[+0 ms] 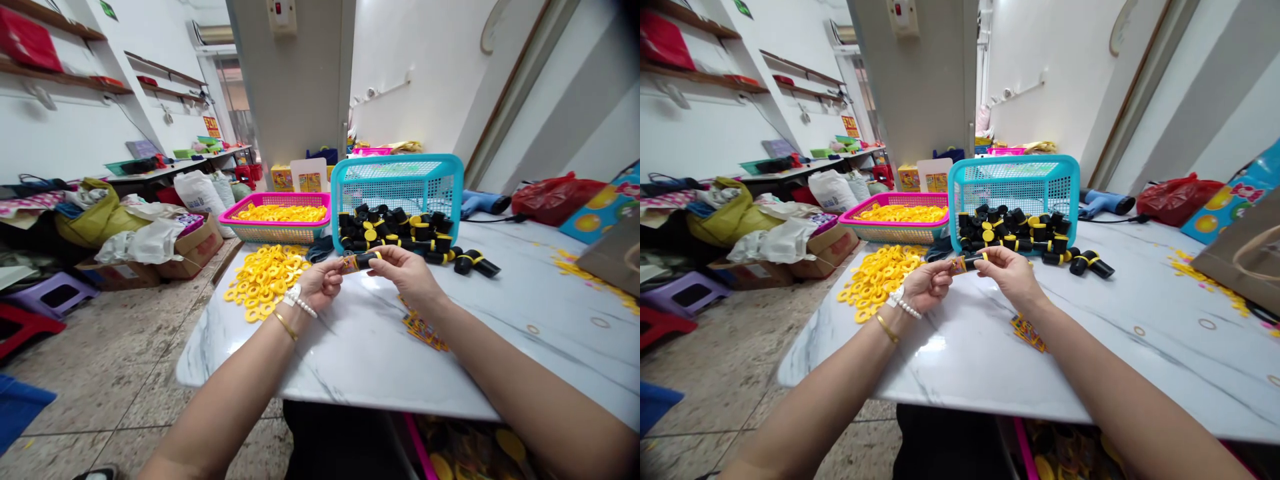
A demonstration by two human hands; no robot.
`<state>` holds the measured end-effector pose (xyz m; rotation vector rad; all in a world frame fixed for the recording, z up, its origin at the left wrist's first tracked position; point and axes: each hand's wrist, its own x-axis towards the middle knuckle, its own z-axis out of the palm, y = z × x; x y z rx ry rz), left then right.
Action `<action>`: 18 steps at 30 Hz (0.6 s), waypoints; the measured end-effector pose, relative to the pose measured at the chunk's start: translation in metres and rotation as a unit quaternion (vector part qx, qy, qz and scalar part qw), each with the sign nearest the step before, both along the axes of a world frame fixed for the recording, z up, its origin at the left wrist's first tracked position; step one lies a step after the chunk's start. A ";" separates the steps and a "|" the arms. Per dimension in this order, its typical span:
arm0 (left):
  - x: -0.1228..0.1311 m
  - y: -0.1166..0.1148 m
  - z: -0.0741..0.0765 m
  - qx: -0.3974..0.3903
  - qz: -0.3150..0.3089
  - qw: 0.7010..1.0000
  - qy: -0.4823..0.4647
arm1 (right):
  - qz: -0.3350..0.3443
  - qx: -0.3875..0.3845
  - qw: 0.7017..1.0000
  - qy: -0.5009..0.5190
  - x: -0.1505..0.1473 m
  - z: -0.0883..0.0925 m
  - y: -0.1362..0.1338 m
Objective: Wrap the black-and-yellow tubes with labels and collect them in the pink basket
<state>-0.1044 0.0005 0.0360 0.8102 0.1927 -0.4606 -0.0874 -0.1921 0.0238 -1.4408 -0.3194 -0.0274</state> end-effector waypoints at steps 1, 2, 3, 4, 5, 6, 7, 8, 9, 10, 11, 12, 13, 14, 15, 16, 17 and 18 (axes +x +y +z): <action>0.000 0.000 -0.001 -0.007 0.000 1.000 -0.003 | -0.007 -0.013 1.000 -0.013 0.000 -0.001 0.000; 0.000 0.000 -0.001 -0.011 0.001 1.000 -0.006 | -0.014 -0.024 0.999 -0.030 -0.001 -0.002 0.000; 0.000 -0.001 -0.002 -0.013 0.002 1.000 -0.009 | -0.018 -0.036 0.998 -0.051 -0.002 -0.003 0.001; -0.001 -0.001 -0.003 -0.013 0.002 1.000 -0.012 | -0.018 -0.048 0.996 -0.071 -0.003 -0.004 0.001; -0.001 -0.002 -0.003 -0.012 0.000 1.000 -0.017 | -0.015 -0.059 0.994 -0.089 -0.004 -0.006 0.001; -0.001 -0.003 -0.004 -0.010 -0.002 1.000 -0.023 | -0.008 -0.067 0.992 -0.104 -0.005 -0.007 0.002; -0.001 -0.004 -0.005 -0.006 -0.002 1.000 -0.030 | 0.002 -0.072 0.991 -0.114 -0.006 -0.008 0.002; -0.002 -0.005 -0.006 0.003 -0.001 0.999 -0.038 | 0.012 -0.072 0.990 -0.122 -0.006 -0.009 0.002; -0.002 -0.006 -0.007 0.016 0.004 0.999 -0.049 | 0.017 -0.068 0.989 -0.130 -0.007 -0.010 0.002; -0.003 -0.007 -0.007 0.033 0.013 0.997 -0.063 | 0.019 -0.062 0.988 -0.138 -0.007 -0.010 0.002; -0.003 -0.008 -0.008 0.057 0.027 0.995 -0.079 | 0.016 -0.057 0.988 -0.145 -0.008 -0.010 0.002; -0.004 -0.009 -0.009 0.084 0.048 0.990 -0.098 | 0.007 -0.050 0.987 -0.150 -0.008 -0.009 0.002; -0.004 -0.009 -0.009 0.113 0.071 0.984 -0.115 | -0.005 -0.042 0.987 -0.153 -0.008 -0.008 0.001; -0.005 -0.009 -0.009 0.138 0.090 0.978 -0.130 | -0.016 -0.034 0.988 -0.153 -0.007 -0.006 0.001; -0.005 -0.008 -0.008 0.157 0.098 0.972 -0.142 | -0.023 -0.026 0.988 -0.151 -0.007 -0.005 0.001; -0.005 -0.007 -0.008 0.168 0.090 0.970 -0.151 | -0.021 -0.020 0.989 -0.148 -0.007 -0.004 0.001; -0.005 -0.005 -0.007 0.170 0.064 0.970 -0.158 | -0.014 -0.018 0.989 -0.146 -0.007 -0.004 0.001; -0.004 -0.003 -0.007 0.169 0.030 0.971 -0.163 | -0.003 -0.023 0.989 -0.148 -0.007 -0.003 0.000</action>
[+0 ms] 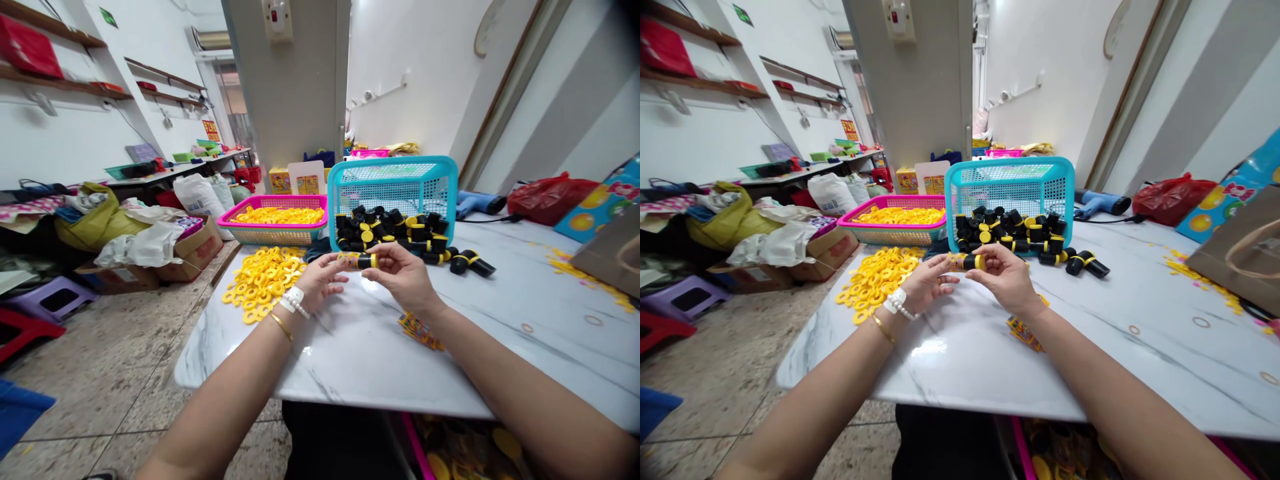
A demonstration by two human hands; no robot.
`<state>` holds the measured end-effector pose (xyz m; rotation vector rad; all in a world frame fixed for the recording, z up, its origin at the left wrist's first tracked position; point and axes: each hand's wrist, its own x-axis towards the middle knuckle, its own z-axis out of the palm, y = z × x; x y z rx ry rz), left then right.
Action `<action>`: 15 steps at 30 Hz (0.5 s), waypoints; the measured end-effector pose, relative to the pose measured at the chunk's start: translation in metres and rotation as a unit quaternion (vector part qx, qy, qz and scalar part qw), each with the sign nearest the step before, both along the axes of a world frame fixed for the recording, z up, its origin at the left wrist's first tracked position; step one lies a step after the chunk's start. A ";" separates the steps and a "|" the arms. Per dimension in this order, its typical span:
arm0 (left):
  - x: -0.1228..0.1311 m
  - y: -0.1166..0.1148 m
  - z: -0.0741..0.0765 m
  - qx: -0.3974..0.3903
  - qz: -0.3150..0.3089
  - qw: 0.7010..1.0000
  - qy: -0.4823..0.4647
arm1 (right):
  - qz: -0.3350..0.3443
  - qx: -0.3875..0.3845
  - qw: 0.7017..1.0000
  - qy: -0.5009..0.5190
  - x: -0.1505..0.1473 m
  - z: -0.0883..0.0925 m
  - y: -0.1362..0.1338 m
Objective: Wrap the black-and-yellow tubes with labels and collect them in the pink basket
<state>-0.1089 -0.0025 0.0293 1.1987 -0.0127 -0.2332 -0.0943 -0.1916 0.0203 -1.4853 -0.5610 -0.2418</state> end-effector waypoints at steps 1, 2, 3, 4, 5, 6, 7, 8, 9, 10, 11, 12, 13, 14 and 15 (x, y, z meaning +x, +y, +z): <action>0.000 0.002 0.000 0.005 -0.033 0.999 0.003 | 0.011 -0.016 1.000 -0.005 0.000 0.000 0.000; 0.001 0.004 0.000 0.011 -0.055 0.998 0.006 | 0.018 -0.039 0.999 -0.013 0.000 0.000 -0.001; 0.002 0.005 -0.001 0.018 -0.063 0.998 0.010 | 0.021 -0.063 0.998 -0.024 0.000 -0.001 -0.001; 0.002 0.005 -0.003 0.025 -0.062 0.998 0.011 | 0.021 -0.086 0.995 -0.036 -0.001 -0.001 -0.002; 0.003 0.005 -0.005 0.031 -0.058 0.998 0.007 | 0.022 -0.110 0.992 -0.051 -0.001 -0.001 -0.003; 0.003 0.004 -0.007 0.037 -0.056 0.998 -0.002 | 0.021 -0.135 0.988 -0.070 -0.002 -0.001 -0.003; 0.003 0.003 -0.008 0.044 -0.055 0.997 -0.014 | 0.018 -0.159 0.983 -0.090 -0.003 -0.002 -0.003; 0.003 0.002 -0.010 0.053 -0.052 0.997 -0.026 | 0.010 -0.179 0.978 -0.110 -0.004 -0.002 -0.003; 0.002 0.001 -0.011 0.064 -0.049 0.996 -0.038 | 0.001 -0.193 0.973 -0.122 -0.006 -0.002 -0.003; 0.002 0.000 -0.012 0.072 -0.046 0.995 -0.045 | -0.007 -0.199 0.972 -0.123 -0.006 -0.003 -0.002; 0.002 -0.001 -0.012 0.076 -0.044 0.995 -0.045 | -0.013 -0.195 0.974 -0.116 -0.007 -0.003 -0.002; 0.001 0.000 -0.011 0.073 -0.049 0.995 -0.038 | -0.017 -0.187 0.976 -0.107 -0.007 -0.003 -0.002; 0.002 0.001 -0.010 0.066 -0.066 0.995 -0.022 | -0.019 -0.184 0.977 -0.104 -0.007 -0.003 -0.002; 0.002 0.003 -0.010 0.058 -0.090 0.994 0.001 | -0.022 -0.187 0.976 -0.112 -0.007 -0.003 -0.003; 0.003 0.005 -0.009 0.053 -0.115 0.992 0.027 | -0.026 -0.196 0.972 -0.128 -0.006 -0.003 -0.004</action>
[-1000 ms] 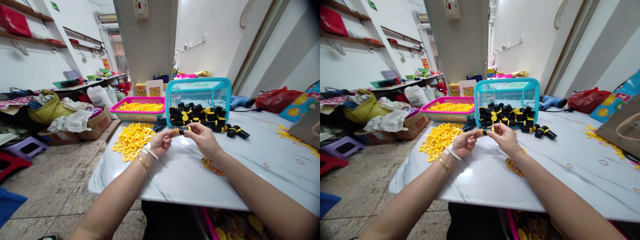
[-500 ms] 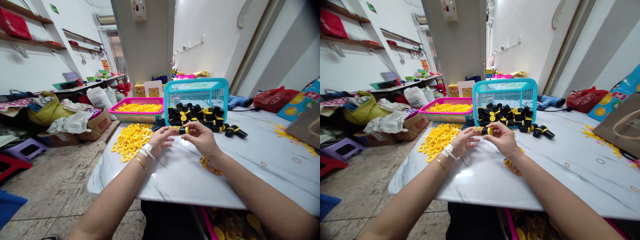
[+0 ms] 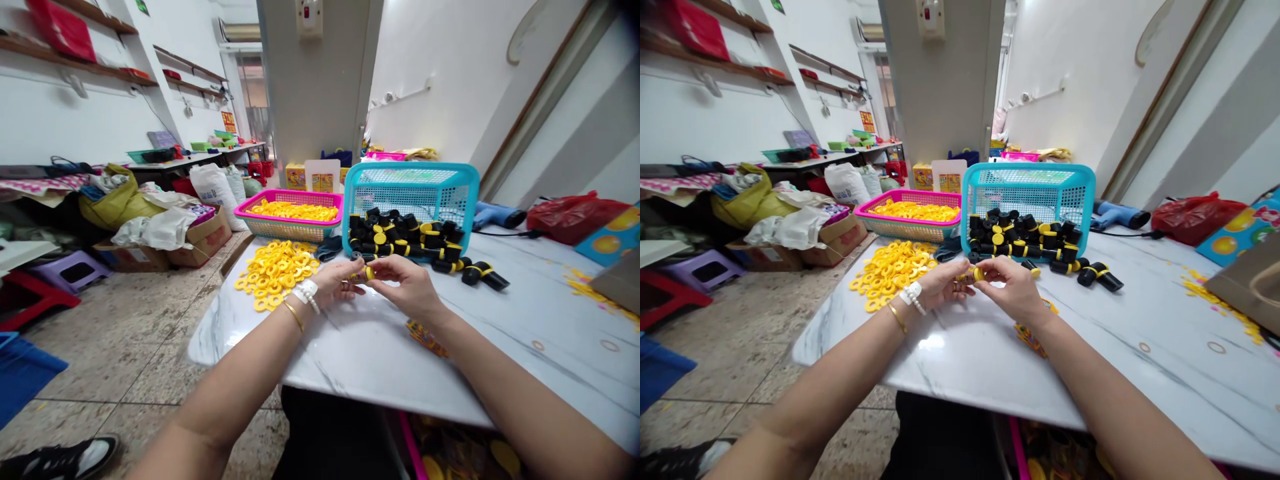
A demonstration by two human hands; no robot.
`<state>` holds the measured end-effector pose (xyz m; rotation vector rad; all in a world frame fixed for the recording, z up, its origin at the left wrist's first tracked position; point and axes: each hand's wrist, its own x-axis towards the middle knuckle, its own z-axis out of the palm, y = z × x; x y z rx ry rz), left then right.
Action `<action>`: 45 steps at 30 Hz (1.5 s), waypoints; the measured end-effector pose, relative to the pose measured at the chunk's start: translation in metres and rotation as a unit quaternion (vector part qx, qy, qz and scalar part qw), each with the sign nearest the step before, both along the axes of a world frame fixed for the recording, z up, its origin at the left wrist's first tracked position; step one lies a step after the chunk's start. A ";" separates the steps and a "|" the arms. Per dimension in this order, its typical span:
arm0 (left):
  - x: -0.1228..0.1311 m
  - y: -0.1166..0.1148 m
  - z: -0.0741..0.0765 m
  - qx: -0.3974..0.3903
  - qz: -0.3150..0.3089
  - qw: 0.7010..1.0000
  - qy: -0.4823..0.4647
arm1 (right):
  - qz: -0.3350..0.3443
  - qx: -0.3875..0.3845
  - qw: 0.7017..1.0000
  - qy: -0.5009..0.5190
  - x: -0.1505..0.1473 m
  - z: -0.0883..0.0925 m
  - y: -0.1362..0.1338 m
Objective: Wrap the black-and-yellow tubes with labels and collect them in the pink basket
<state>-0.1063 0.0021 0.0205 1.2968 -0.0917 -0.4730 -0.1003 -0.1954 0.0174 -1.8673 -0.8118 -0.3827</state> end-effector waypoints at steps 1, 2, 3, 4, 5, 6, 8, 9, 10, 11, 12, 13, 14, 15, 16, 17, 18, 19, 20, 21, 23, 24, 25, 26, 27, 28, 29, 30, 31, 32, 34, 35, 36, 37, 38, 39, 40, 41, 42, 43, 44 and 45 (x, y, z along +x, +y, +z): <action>0.001 0.002 0.000 -0.001 -0.018 1.000 0.022 | 0.000 -0.011 1.000 -0.019 0.001 0.000 -0.001; 0.001 0.003 0.000 -0.003 -0.029 0.999 0.034 | 0.002 -0.017 0.999 -0.034 0.001 0.000 -0.002; 0.002 0.004 -0.001 -0.010 -0.029 0.999 0.030 | 0.004 -0.015 0.999 -0.039 0.001 0.000 -0.003; 0.002 0.004 -0.002 -0.020 -0.020 1.000 0.013 | 0.004 -0.005 0.999 -0.035 0.001 -0.001 -0.004; 0.002 0.003 -0.004 -0.031 -0.004 0.999 -0.015 | 0.001 0.011 1.000 -0.019 0.001 -0.001 -0.004; 0.002 0.001 -0.005 -0.033 0.011 0.998 -0.049 | -0.003 0.031 0.999 0.009 0.001 -0.002 -0.003; 0.001 -0.005 -0.007 -0.007 0.039 0.992 -0.119 | -0.010 0.078 0.992 0.103 -0.001 -0.004 -0.001; 0.001 -0.007 -0.008 0.016 0.049 0.987 -0.151 | -0.011 0.102 0.982 0.159 -0.002 -0.004 0.000; 0.001 -0.009 -0.008 0.039 0.055 0.982 -0.178 | -0.010 0.125 0.969 0.212 -0.003 -0.004 0.002; 0.000 -0.010 -0.007 0.057 0.059 0.976 -0.201 | -0.010 0.145 0.956 0.256 -0.004 -0.004 0.003; 0.000 -0.011 -0.006 0.069 0.061 0.971 -0.221 | -0.008 0.160 0.944 0.288 -0.004 -0.003 0.004; 0.000 -0.012 -0.005 0.077 0.064 0.966 -0.236 | -0.005 0.170 0.935 0.312 -0.005 -0.003 0.005; -0.001 -0.012 -0.004 0.082 0.064 0.964 -0.246 | 0.002 0.175 0.928 0.329 -0.005 -0.001 0.005; -0.002 -0.013 -0.003 0.084 0.063 0.963 -0.248 | 0.013 0.176 0.923 0.342 -0.005 0.000 0.005; -0.002 -0.014 -0.002 0.084 0.062 0.965 -0.243 | 0.026 0.174 0.920 0.351 -0.005 0.002 0.004; -0.003 -0.015 -0.002 0.081 0.061 0.968 -0.229 | 0.042 0.169 0.918 0.356 -0.004 0.003 0.002; -0.004 -0.016 -0.002 0.076 0.060 0.973 -0.211 | 0.060 0.160 0.917 0.359 -0.003 0.005 0.000; -0.004 -0.017 -0.003 0.069 0.057 0.977 -0.191 | 0.081 0.148 0.917 0.362 -0.002 0.006 -0.003; -0.004 -0.018 -0.004 0.063 0.051 0.981 -0.173 | 0.099 0.134 0.916 0.364 -0.001 0.007 -0.005; -0.004 -0.018 -0.005 0.056 0.041 0.985 -0.158 | 0.113 0.121 0.916 0.365 0.000 0.007 -0.007; -0.004 -0.018 -0.007 0.036 0.009 0.991 -0.126 | 0.122 0.110 0.916 0.367 0.001 0.007 -0.010; -0.004 -0.017 -0.008 0.019 -0.009 0.993 -0.112 | 0.118 0.114 0.917 0.364 0.001 0.006 -0.010; -0.004 -0.017 -0.009 -0.004 -0.024 0.995 -0.098 | 0.113 0.121 0.918 0.360 0.001 0.005 -0.010; -0.004 -0.016 -0.009 -0.031 -0.037 0.995 -0.087 | 0.111 0.127 0.920 0.355 0.001 0.004 -0.010; -0.004 -0.014 -0.008 -0.058 -0.049 0.994 -0.080 | 0.110 0.132 0.921 0.348 0.000 0.003 -0.009; -0.004 -0.014 -0.008 -0.079 -0.058 0.992 -0.074 | 0.109 0.139 0.924 0.338 -0.001 0.003 -0.008; -0.004 -0.013 -0.007 -0.091 -0.066 0.991 -0.071 | 0.106 0.147 0.928 0.325 -0.002 0.002 -0.007; -0.004 -0.012 -0.007 -0.094 -0.073 0.991 -0.067 | 0.101 0.157 0.932 0.311 -0.003 0.001 -0.005; -0.004 -0.012 -0.007 -0.090 -0.077 0.991 -0.065 | 0.094 0.168 0.935 0.298 -0.004 0.000 -0.004; -0.003 -0.012 -0.007 -0.082 -0.077 0.992 -0.065 | 0.087 0.180 0.937 0.287 -0.005 -0.001 -0.003; -0.002 -0.013 -0.006 -0.065 -0.067 0.993 -0.066 | 0.076 0.197 0.938 0.275 -0.005 -0.002 -0.001; -0.002 -0.013 -0.005 -0.056 -0.058 0.995 -0.065 | 0.069 0.201 0.939 0.271 -0.005 -0.002 0.001; -0.002 -0.013 -0.004 -0.048 -0.045 0.996 -0.062 | 0.061 0.203 0.940 0.266 -0.005 -0.001 0.002; -0.002 -0.014 -0.003 -0.039 -0.031 0.997 -0.057 | 0.052 0.197 0.944 0.261 -0.005 0.000 0.003; -0.003 -0.015 -0.001 -0.031 -0.021 0.998 -0.053 | 0.048 0.182 0.948 0.257 -0.007 0.002 0.003; -0.006 -0.017 0.000 -0.025 -0.015 0.998 -0.051 | 0.047 0.164 0.953 0.251 -0.009 0.004 0.003; -0.009 -0.019 0.002 -0.021 -0.018 0.998 -0.049 | 0.048 0.147 0.957 0.244 -0.013 0.005 0.001; -0.013 -0.021 0.003 -0.018 -0.031 0.998 -0.046 | 0.046 0.135 0.961 0.235 -0.018 0.005 -0.002; -0.018 -0.023 0.004 -0.018 -0.050 0.998 -0.040 | 0.040 0.129 0.965 0.225 -0.026 0.004 -0.007; -0.023 -0.025 0.005 -0.017 -0.078 0.996 -0.027 | 0.026 0.128 0.968 0.214 -0.035 0.003 -0.014; -0.026 -0.027 0.005 -0.013 -0.098 0.995 -0.005 | 0.005 0.129 0.971 0.204 -0.047 0.001 -0.023; -0.029 -0.028 0.005 -0.005 -0.104 0.994 0.022 | -0.016 0.127 0.972 0.196 -0.062 0.000 -0.033</action>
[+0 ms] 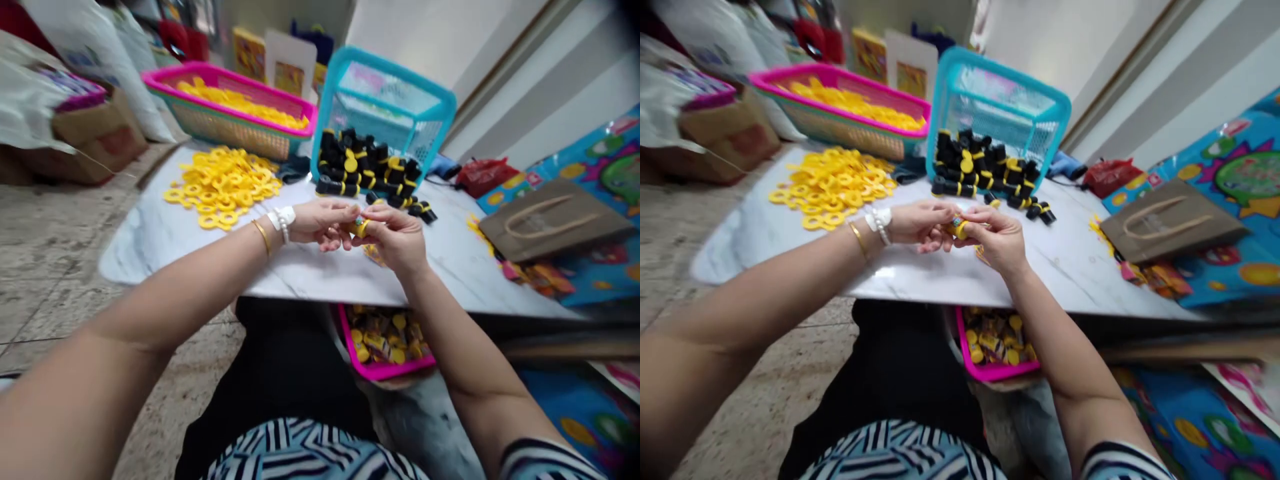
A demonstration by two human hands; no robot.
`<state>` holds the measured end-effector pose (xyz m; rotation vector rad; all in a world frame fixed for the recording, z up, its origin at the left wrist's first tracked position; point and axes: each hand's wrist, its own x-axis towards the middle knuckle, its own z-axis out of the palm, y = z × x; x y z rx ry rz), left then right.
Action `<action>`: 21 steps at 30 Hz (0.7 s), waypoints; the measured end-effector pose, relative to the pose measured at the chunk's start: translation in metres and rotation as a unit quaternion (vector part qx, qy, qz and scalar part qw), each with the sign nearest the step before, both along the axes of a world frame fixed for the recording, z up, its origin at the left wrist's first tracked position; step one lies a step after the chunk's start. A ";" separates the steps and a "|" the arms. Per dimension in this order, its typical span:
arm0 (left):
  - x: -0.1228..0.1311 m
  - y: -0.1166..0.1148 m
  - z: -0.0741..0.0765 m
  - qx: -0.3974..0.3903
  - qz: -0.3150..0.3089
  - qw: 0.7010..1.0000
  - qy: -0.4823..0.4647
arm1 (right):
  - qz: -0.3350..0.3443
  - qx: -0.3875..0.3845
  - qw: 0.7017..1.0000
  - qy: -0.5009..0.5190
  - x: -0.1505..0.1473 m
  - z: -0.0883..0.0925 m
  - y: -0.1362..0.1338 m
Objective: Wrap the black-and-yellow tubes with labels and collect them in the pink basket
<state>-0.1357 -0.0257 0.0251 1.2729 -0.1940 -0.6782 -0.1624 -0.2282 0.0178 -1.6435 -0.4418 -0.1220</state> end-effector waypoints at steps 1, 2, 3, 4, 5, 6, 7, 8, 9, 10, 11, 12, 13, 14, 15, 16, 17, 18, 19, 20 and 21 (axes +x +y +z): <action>-0.002 -0.001 0.000 0.007 0.001 1.000 0.022 | -0.018 -0.009 1.000 -0.004 -0.018 0.000 -0.010; -0.002 -0.001 -0.001 0.010 0.006 0.999 0.037 | -0.029 -0.023 0.999 -0.008 -0.038 0.001 -0.021; -0.002 -0.001 -0.001 0.017 0.010 0.999 0.048 | -0.035 -0.042 0.998 -0.015 -0.059 0.003 -0.031; -0.001 -0.001 -0.001 0.024 0.016 0.998 0.052 | -0.034 -0.068 0.997 -0.026 -0.082 0.005 -0.041; 0.001 -0.001 -0.001 0.031 0.023 0.998 0.050 | -0.024 -0.112 0.993 -0.036 -0.103 0.006 -0.050; 0.003 0.000 0.000 0.039 0.029 0.998 0.044 | -0.013 -0.165 0.985 -0.048 -0.123 0.006 -0.059; 0.006 0.000 0.002 0.045 0.035 0.998 0.032 | -0.006 -0.213 0.975 -0.057 -0.140 0.003 -0.067; 0.008 0.001 0.003 0.049 0.041 0.998 0.016 | -0.006 -0.260 0.964 -0.063 -0.153 -0.003 -0.076; 0.011 0.003 0.005 0.050 0.047 0.998 -0.003 | -0.018 -0.299 0.951 -0.075 -0.162 -0.012 -0.085; 0.014 0.004 0.007 0.050 0.052 0.997 -0.024 | -0.041 -0.333 0.938 -0.092 -0.167 -0.024 -0.093; 0.016 0.006 0.008 0.052 0.057 0.996 -0.045 | -0.072 -0.363 0.922 -0.114 -0.168 -0.039 -0.102; 0.017 0.007 0.009 0.056 0.063 0.994 -0.067 | -0.107 -0.390 0.904 -0.138 -0.167 -0.054 -0.110; 0.019 0.008 0.009 0.063 0.071 0.992 -0.088 | -0.137 -0.418 0.885 -0.156 -0.165 -0.070 -0.118; 0.020 0.009 0.008 0.072 0.078 0.989 -0.105 | -0.157 -0.445 0.865 -0.169 -0.161 -0.084 -0.124; 0.021 0.010 0.006 0.084 0.086 0.985 -0.120 | -0.162 -0.473 0.848 -0.176 -0.157 -0.094 -0.129; 0.022 0.010 0.003 0.099 0.095 0.982 -0.131 | -0.157 -0.494 0.835 -0.182 -0.153 -0.100 -0.132; 0.024 0.010 -0.001 0.117 0.104 0.978 -0.137 | -0.144 -0.505 0.829 -0.193 -0.149 -0.101 -0.132; 0.026 0.010 -0.004 0.136 0.113 0.974 -0.141 | -0.128 -0.502 0.830 -0.209 -0.146 -0.096 -0.130; 0.029 0.010 -0.007 0.154 0.120 0.970 -0.144 | -0.110 -0.485 0.837 -0.228 -0.143 -0.087 -0.125; 0.031 0.010 -0.010 0.166 0.129 0.967 -0.145 | -0.091 -0.457 0.849 -0.251 -0.139 -0.072 -0.119; 0.033 0.010 -0.013 0.173 0.137 0.964 -0.148 | -0.066 -0.428 0.860 -0.271 -0.134 -0.055 -0.112</action>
